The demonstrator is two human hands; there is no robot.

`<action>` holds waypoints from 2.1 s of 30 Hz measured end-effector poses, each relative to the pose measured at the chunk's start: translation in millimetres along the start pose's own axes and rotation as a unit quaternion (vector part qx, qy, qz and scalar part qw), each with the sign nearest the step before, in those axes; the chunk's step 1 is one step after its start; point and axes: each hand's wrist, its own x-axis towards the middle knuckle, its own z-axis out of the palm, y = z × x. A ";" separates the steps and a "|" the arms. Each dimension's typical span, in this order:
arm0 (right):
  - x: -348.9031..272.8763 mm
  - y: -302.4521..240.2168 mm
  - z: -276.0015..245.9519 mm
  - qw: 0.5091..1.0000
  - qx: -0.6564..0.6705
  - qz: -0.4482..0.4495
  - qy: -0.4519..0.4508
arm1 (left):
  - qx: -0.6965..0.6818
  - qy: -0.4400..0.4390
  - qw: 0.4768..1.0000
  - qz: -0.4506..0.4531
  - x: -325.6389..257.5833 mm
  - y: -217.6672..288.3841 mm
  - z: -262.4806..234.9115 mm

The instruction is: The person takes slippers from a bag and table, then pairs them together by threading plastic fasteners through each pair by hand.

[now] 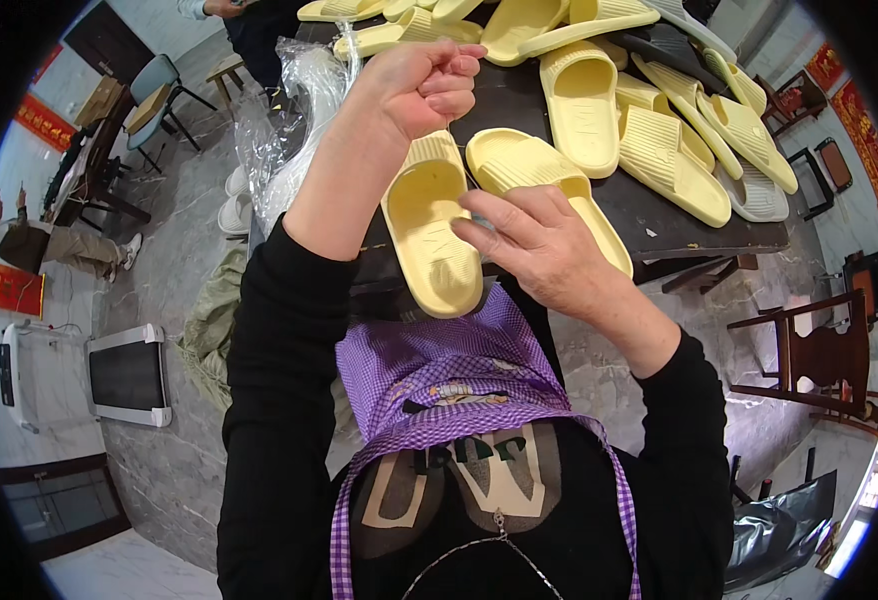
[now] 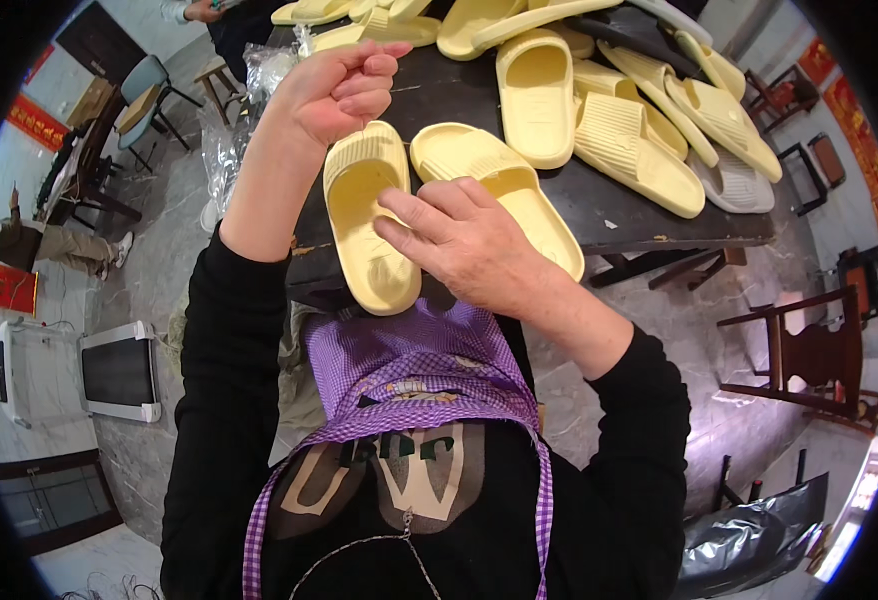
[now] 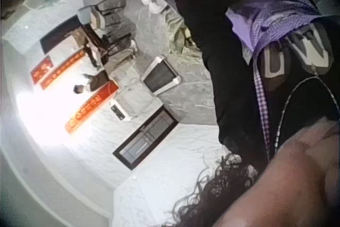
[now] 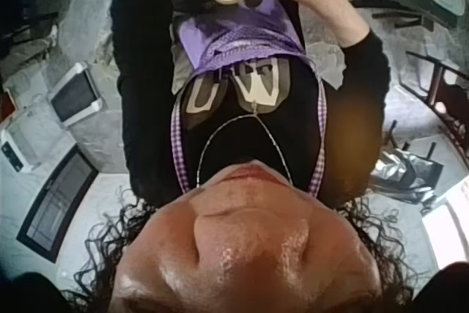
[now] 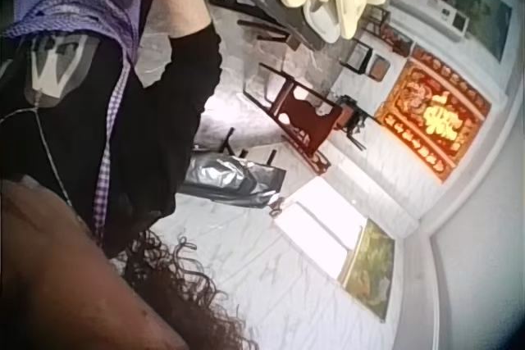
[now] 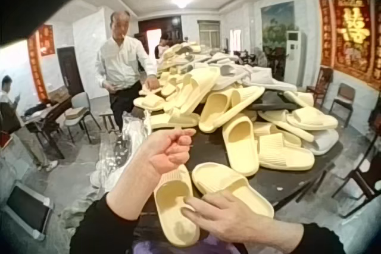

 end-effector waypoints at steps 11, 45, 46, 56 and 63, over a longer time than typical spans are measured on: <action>-38.0 -11.6 -39.4 0.728 0.500 0.406 0.234 | 0.196 0.055 0.979 0.033 -29.8 -48.7 -4.3; -32.1 27.3 36.7 0.883 -0.116 0.455 0.000 | 0.759 0.068 0.613 0.208 13.0 -56.9 -19.3; -31.7 28.5 38.3 0.887 -0.111 0.449 0.003 | 0.757 0.069 0.617 0.204 21.8 -51.2 -18.3; -33.3 38.1 48.1 0.900 -0.096 0.425 0.029 | 0.807 -0.102 0.573 -0.104 52.4 -31.6 -17.9; -31.0 46.3 54.7 0.908 -0.045 0.409 0.077 | 0.674 -0.170 0.675 -0.247 62.4 -18.2 -30.9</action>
